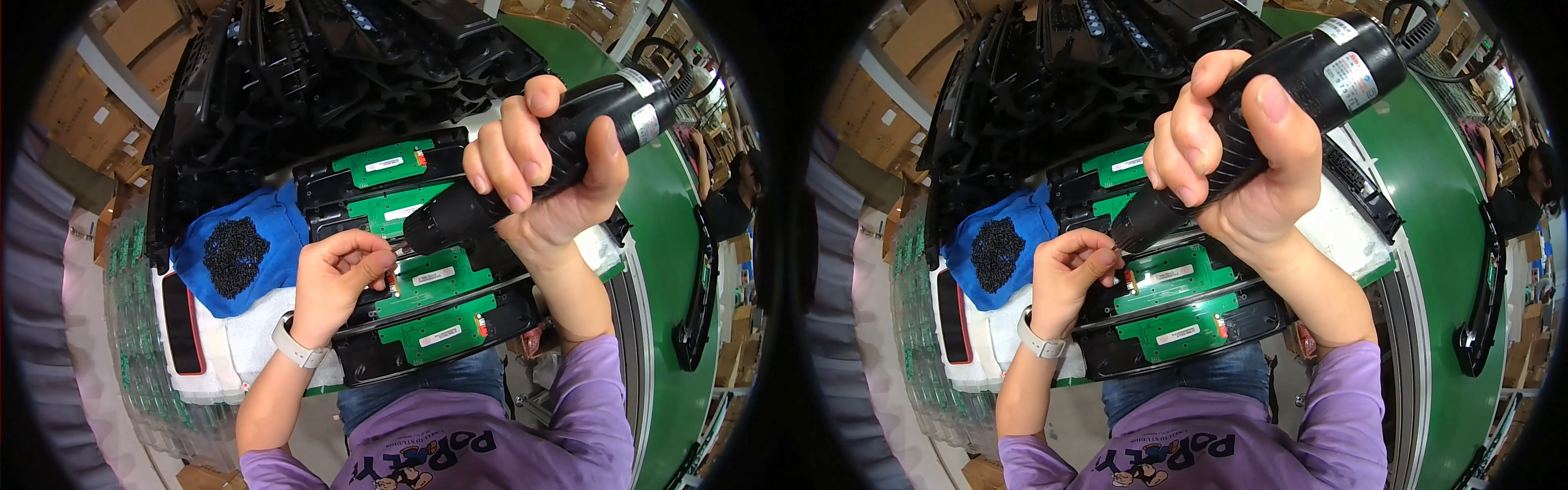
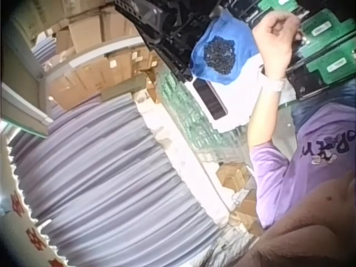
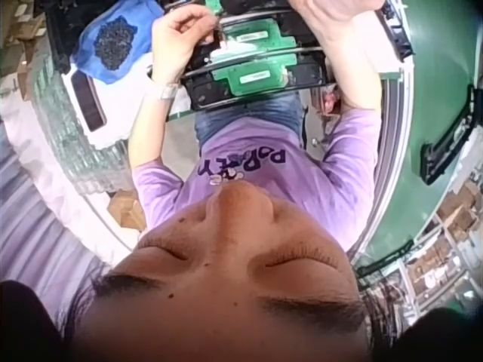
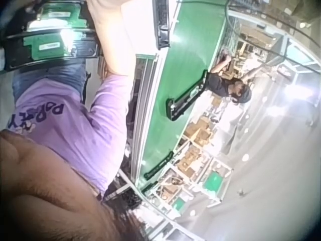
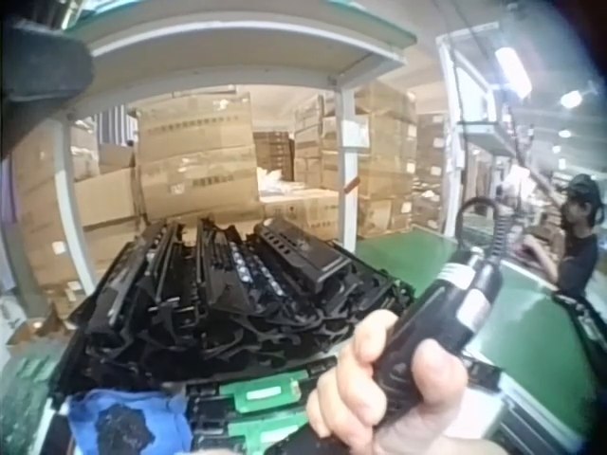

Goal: Using an electric screwdriver to secure screws into black plastic components on a factory workbench.

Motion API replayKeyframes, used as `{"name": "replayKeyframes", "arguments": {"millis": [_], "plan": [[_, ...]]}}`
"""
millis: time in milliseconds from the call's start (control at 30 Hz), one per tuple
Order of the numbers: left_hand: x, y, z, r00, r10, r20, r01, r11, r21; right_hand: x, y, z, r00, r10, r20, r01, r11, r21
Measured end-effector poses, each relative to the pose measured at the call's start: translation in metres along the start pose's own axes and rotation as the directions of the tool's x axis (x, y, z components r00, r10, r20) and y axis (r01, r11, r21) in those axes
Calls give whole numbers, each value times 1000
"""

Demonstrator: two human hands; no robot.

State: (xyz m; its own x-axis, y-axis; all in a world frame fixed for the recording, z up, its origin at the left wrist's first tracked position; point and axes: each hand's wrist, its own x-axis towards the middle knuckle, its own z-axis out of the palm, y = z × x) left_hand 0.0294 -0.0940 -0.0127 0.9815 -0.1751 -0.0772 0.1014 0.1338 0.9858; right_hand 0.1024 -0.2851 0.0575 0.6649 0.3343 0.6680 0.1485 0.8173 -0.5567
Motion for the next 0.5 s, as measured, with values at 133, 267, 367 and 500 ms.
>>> {"name": "replayKeyframes", "arguments": {"millis": [133, 267, 367, 500], "plan": [[0, -1, 1, 995, 9, 95, -6, 1000, -31, 3, -3, 4, 986, 54, -160, -48, 998, 39], [4, 0, 4, 994, 110, -12, -111, 992, -61, 2, -12, 5, 934, 251, -253, -275, 959, -66], [8, -3, -5, 999, 55, 1, -54, 987, -150, -10, -15, -1, 936, 302, -181, -349, 863, -366], [7, -2, 0, 998, 56, -7, -56, 969, -239, -11, -15, 4, 928, 272, -253, -352, 863, -362]]}}
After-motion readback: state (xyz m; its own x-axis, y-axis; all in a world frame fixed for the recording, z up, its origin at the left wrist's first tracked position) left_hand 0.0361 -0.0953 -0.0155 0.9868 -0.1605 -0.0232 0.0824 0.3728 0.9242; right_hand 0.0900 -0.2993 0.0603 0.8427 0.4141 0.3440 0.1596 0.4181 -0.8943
